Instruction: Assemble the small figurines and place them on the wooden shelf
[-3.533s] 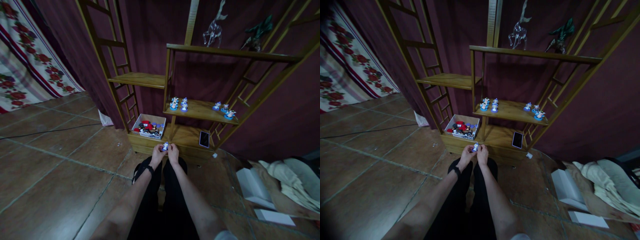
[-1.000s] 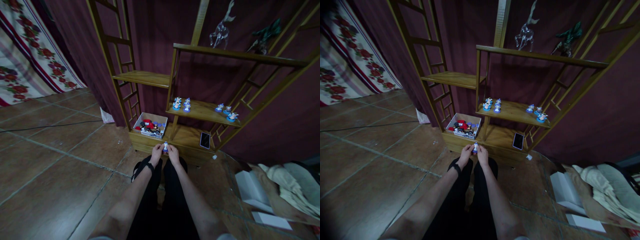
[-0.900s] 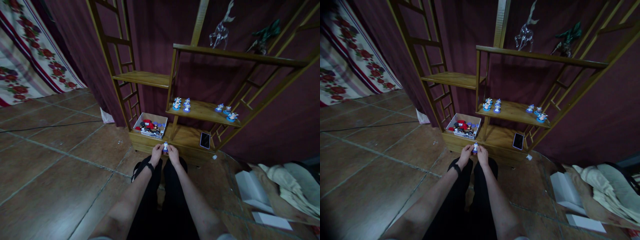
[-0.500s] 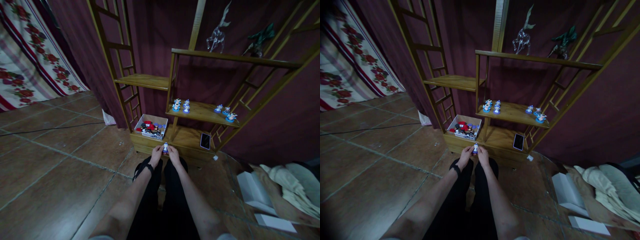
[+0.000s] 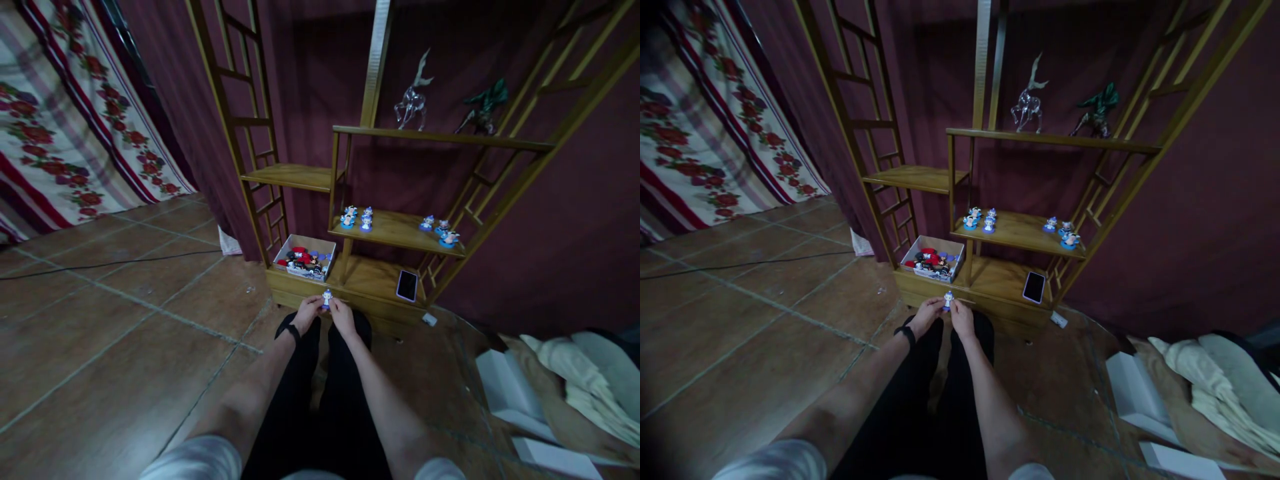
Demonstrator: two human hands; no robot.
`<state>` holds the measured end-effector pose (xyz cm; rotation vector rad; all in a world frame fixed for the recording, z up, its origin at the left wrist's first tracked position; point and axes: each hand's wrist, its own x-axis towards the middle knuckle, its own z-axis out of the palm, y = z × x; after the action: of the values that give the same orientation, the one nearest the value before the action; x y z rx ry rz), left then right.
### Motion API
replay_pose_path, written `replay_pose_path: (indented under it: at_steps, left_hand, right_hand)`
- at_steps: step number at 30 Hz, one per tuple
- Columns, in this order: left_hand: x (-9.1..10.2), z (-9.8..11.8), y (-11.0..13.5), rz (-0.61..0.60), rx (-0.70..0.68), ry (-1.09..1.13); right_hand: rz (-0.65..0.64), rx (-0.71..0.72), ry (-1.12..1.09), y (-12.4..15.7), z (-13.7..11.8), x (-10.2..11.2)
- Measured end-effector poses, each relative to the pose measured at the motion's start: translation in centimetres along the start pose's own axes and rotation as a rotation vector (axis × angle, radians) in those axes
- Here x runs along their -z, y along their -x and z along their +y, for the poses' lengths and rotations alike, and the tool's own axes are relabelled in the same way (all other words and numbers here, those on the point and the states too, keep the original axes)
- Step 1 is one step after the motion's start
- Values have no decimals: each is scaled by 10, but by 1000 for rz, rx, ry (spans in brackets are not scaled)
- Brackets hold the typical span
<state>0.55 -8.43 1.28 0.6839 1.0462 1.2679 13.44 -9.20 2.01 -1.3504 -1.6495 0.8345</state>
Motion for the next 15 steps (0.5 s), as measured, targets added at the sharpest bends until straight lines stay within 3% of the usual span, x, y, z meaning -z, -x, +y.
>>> replay_pose_path:
  at_steps: [8, 11, 15]
  left_hand:
    - [31, -16, 34, 65, 103, 168]
    - [38, -14, 40, 52, 142, 138]
    - [40, -18, 43, -69, 171, 74]
  right_hand:
    - [-58, 70, 94, 19, 1, -21]
    - [-73, -23, -26, 26, 11, -34]
    - [-105, -191, -295, 33, 31, -43]
